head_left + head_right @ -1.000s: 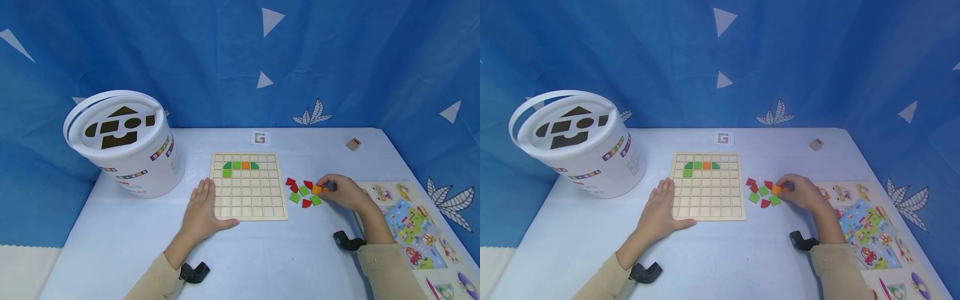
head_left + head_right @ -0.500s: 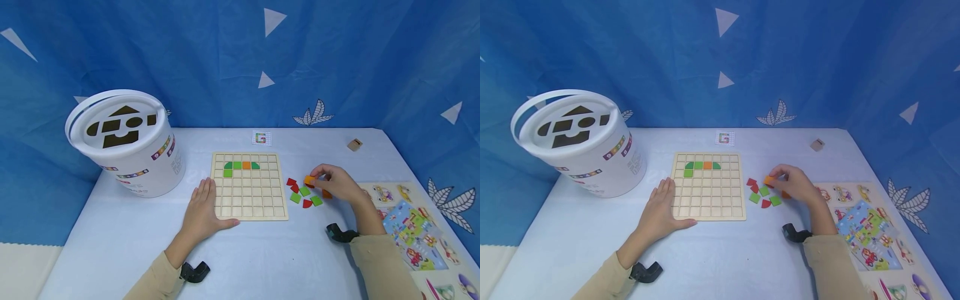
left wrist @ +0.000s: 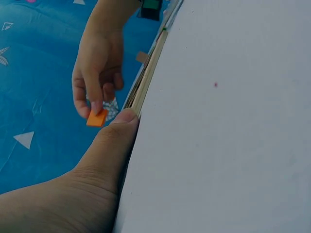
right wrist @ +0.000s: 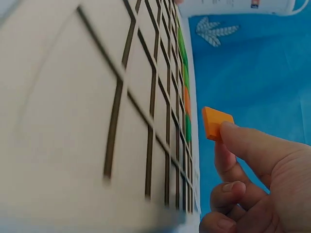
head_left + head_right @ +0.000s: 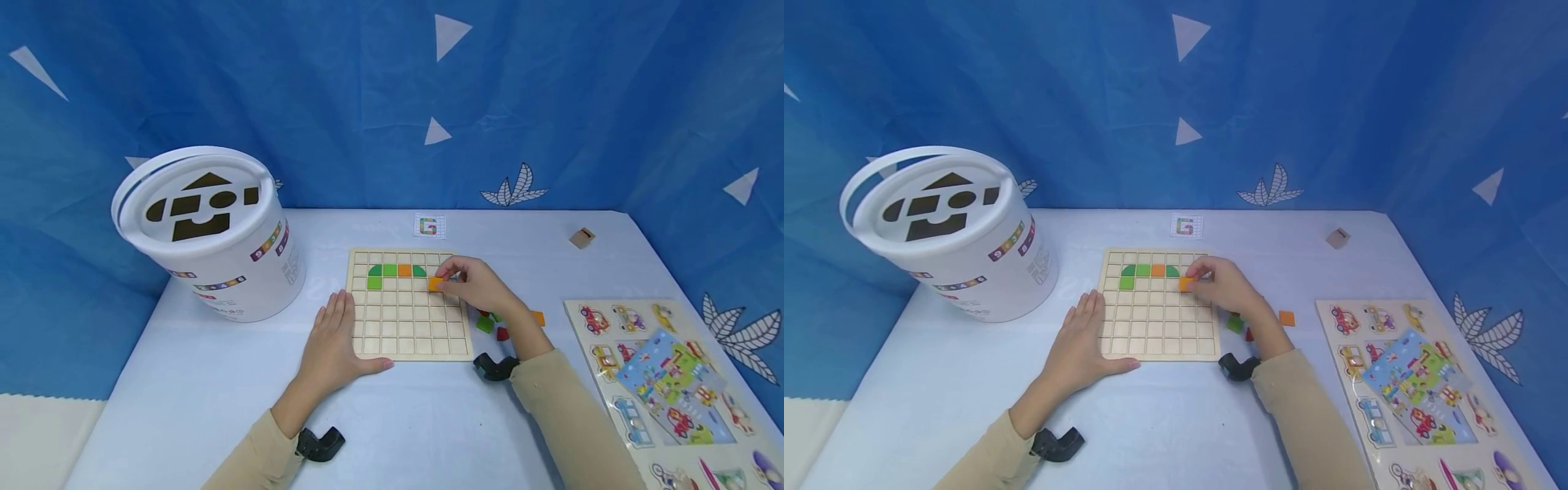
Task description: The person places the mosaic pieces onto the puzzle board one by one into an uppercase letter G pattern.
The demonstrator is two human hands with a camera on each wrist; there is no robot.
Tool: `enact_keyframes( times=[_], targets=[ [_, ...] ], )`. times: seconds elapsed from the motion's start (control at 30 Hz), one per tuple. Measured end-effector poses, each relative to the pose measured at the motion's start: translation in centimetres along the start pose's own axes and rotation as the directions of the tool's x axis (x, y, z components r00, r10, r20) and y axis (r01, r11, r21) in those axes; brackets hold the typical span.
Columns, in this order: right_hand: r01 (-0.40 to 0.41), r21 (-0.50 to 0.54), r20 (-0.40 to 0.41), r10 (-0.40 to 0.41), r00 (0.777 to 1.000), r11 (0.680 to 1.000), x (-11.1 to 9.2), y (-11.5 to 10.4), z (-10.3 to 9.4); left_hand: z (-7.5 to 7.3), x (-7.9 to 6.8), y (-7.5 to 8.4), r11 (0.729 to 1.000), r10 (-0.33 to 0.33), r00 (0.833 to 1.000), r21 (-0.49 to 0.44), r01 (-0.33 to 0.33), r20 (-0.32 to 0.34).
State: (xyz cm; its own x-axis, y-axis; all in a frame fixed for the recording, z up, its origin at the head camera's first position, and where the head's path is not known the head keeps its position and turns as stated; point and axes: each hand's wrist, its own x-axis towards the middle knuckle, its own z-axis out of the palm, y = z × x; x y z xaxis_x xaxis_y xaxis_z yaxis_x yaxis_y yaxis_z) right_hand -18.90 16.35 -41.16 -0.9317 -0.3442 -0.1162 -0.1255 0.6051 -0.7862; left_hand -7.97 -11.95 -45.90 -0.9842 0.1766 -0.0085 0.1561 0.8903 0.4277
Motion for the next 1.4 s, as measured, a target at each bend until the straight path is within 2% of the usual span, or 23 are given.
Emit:
enact_keyframes(
  times=[0.33,0.5,0.67,1.0,1.4],
  targets=[
    [0.062,0.062,0.031,-0.064,0.997,0.996,2.8,-2.8,4.7,-0.1,0.0,0.1,1.0,0.007,1.0,0.02,-0.007,0.001],
    [0.084,0.047,0.061,-0.087,0.994,0.995,3.3,-4.0,6.6,-0.1,0.0,0.1,1.0,0.01,1.0,0.026,-0.01,0.0],
    [0.107,0.001,0.057,-0.107,0.993,0.994,3.5,-4.7,7.8,0.0,0.0,-0.1,1.0,0.009,1.0,0.025,-0.009,0.005],
    [0.15,-0.155,0.075,-0.14,0.987,0.976,3.5,-5.4,8.7,-0.1,-0.1,0.0,1.0,0.015,1.0,0.021,-0.015,-0.001],
    [0.202,-0.219,0.119,-0.18,0.976,0.955,3.1,-5.5,8.5,0.0,0.0,-0.1,1.0,0.013,1.0,0.024,-0.013,0.005]
  ],
)
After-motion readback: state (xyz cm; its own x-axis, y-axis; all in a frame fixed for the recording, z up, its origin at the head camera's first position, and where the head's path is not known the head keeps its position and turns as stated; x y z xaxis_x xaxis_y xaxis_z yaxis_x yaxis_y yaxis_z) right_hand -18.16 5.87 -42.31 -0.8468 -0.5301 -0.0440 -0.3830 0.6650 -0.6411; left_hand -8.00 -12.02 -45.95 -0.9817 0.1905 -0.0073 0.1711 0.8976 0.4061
